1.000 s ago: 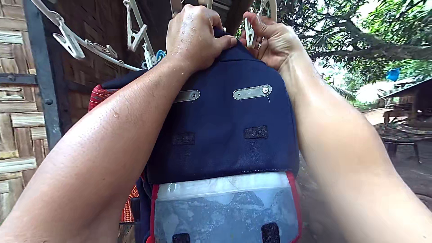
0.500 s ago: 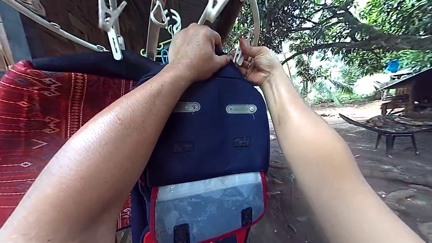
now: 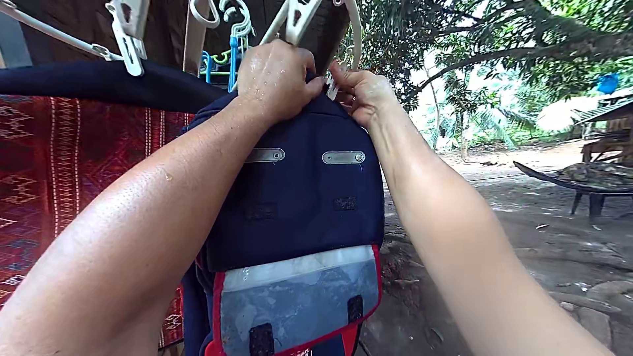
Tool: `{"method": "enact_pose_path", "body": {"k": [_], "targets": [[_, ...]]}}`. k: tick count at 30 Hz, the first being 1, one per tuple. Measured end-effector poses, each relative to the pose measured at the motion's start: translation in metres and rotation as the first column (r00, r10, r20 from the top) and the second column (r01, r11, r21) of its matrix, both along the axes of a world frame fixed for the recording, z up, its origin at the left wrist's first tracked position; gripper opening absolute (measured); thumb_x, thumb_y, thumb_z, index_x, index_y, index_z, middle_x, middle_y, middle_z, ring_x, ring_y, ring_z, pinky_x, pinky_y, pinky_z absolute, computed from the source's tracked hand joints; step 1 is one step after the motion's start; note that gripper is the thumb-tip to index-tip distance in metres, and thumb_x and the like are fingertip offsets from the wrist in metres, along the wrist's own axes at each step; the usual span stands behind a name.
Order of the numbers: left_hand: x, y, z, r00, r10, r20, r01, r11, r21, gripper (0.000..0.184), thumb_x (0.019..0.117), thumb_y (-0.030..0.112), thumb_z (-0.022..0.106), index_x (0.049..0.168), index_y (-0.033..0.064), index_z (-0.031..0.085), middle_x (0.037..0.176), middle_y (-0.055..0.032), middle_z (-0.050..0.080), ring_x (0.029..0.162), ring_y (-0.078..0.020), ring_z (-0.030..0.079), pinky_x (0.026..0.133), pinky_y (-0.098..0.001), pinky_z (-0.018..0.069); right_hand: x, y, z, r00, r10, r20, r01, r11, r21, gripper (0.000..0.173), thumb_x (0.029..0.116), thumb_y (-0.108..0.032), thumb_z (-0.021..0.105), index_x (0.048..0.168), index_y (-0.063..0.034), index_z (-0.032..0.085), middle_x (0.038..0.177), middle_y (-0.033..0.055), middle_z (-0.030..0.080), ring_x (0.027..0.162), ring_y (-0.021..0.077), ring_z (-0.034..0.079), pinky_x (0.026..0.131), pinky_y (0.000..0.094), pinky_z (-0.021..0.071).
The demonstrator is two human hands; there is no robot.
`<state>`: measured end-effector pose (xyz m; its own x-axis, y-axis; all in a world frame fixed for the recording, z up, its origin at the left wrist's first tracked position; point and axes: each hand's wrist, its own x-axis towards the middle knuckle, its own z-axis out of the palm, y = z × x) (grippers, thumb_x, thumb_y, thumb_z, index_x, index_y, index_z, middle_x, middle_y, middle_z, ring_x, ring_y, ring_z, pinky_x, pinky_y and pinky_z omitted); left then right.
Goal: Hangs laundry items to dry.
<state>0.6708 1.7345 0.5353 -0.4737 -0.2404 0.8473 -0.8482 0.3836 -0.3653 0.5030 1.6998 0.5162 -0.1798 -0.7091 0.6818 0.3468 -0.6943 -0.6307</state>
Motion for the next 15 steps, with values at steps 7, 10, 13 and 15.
{"method": "enact_pose_path", "body": {"k": [7,10,13,15], "targets": [[0.001,0.003,0.005,0.996,0.073,-0.058,-0.075,0.997,-0.037,0.05,0.1034,0.048,0.05,0.116,0.0048,0.071,0.108,-0.0296,0.07,0.107,-0.0528,0.065,0.087,-0.0726,0.0443,-0.011,-0.006,0.002,0.962,-0.125,-0.244,0.126,0.992,-0.011,0.023,0.0961,-0.022,0.073,0.11,-0.0055,0.066,0.09,0.0036,0.07,0.077,0.0109,0.068,0.069,0.0277,0.057],[-0.005,0.004,0.004,0.995,0.09,-0.035,-0.091,0.995,-0.047,0.05,0.1033,0.047,0.051,0.113,0.0018,0.07,0.107,-0.0306,0.069,0.105,-0.053,0.066,0.085,-0.0716,0.0452,-0.015,-0.007,-0.001,0.951,-0.117,-0.286,0.118,0.993,-0.014,0.026,0.0986,-0.024,0.069,0.115,-0.0049,0.064,0.099,0.0051,0.07,0.082,0.0113,0.068,0.071,0.0277,0.0567],[-0.008,0.007,0.005,0.997,0.08,-0.022,-0.081,0.995,-0.055,0.047,0.1034,0.045,0.053,0.108,0.0009,0.07,0.104,-0.0295,0.07,0.103,-0.0514,0.066,0.083,-0.0706,0.0452,-0.015,-0.006,-0.001,0.958,-0.121,-0.26,0.115,0.993,-0.038,0.024,0.0999,-0.022,0.067,0.115,-0.004,0.063,0.097,0.0044,0.069,0.081,0.0107,0.067,0.072,0.0272,0.056],[-0.006,0.007,0.004,0.997,0.075,-0.024,-0.076,0.995,-0.069,0.047,0.1036,0.045,0.053,0.104,-0.0002,0.068,0.101,-0.0288,0.07,0.102,-0.0507,0.067,0.081,-0.0697,0.0455,-0.014,-0.004,0.0,0.969,-0.109,-0.222,0.103,0.994,-0.039,0.021,0.0998,-0.02,0.067,0.113,-0.0041,0.062,0.09,0.0029,0.067,0.075,0.009,0.066,0.068,0.0255,0.0554]]}}
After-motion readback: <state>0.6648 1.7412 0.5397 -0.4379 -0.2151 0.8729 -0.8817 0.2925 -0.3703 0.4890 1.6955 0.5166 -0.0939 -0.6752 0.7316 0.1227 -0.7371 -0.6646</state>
